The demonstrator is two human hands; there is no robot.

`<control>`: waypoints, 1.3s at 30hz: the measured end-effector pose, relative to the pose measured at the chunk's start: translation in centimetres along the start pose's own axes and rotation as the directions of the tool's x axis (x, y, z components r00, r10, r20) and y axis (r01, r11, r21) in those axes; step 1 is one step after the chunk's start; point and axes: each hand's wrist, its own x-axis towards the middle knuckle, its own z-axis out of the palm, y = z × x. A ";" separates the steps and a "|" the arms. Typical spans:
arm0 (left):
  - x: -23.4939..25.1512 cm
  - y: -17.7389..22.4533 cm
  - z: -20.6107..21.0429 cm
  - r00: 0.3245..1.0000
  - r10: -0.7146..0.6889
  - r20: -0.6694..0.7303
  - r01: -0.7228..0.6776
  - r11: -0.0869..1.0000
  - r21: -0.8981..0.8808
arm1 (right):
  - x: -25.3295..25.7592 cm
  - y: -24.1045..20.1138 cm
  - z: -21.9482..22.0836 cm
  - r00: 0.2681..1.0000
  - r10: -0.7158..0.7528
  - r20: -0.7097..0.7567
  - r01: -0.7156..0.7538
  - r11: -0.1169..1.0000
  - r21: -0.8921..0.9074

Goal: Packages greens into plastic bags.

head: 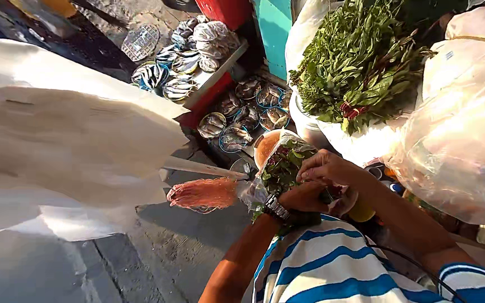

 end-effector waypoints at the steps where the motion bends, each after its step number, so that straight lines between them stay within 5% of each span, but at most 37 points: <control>1: -0.2 0.3 -0.2 0.996 0.048 0.081 -0.041 0.995 -0.089 | 0.5 1.0 -0.9 1.000 0.011 0.030 -0.016 0.983 0.183; 4: -1.0 0.0 -1.2 0.970 0.152 0.192 -0.077 0.933 -0.351 | 0.5 4.4 -1.9 0.995 -0.091 0.033 0.062 0.860 0.507; 7: -1.7 -0.7 -1.6 0.971 0.159 0.180 -0.065 0.895 -0.441 | -0.5 6.1 -1.1 0.974 -0.206 -0.093 0.222 0.792 0.569; 15: -2.7 -2.4 -3.0 0.995 0.092 -0.030 -0.094 0.851 -0.517 | -3.1 7.3 1.3 0.848 -0.415 -0.329 0.470 0.876 0.107; 18: -2.4 -3.0 -3.2 0.984 0.022 -0.179 -0.106 0.873 -0.476 | -3.1 7.4 2.8 0.745 -0.610 -0.270 0.512 0.782 -0.356; 20: -2.0 -3.1 -3.3 0.968 0.017 -0.252 -0.120 0.907 -0.403 | -2.6 8.2 3.5 0.680 -0.682 -0.270 0.510 0.705 -0.493; 23: -1.7 -3.1 -3.8 0.934 -0.076 -0.350 -0.030 0.957 -0.288 | -2.1 9.8 3.4 0.656 -0.622 -0.427 0.481 0.781 -0.399; 26: -1.1 -3.0 -3.9 0.914 -0.159 -0.373 0.108 0.982 -0.153 | -1.2 9.5 3.4 0.724 -0.375 -0.579 0.340 0.924 -0.173; 30: -0.3 -3.3 -4.0 0.910 -0.237 -0.340 0.254 0.967 0.005 | -0.6 6.4 3.6 0.827 -0.182 -0.531 0.016 0.953 -0.303; 34: 0.7 -2.2 -4.1 0.908 -0.327 -0.262 0.373 0.915 0.153 | -0.2 5.2 3.4 0.839 -0.355 -0.412 0.121 0.861 -0.495; 39: 0.6 -2.0 -4.8 0.891 -0.346 -0.292 0.388 0.916 0.098 | -0.9 5.1 3.1 0.874 -0.259 -0.412 0.156 0.951 -0.267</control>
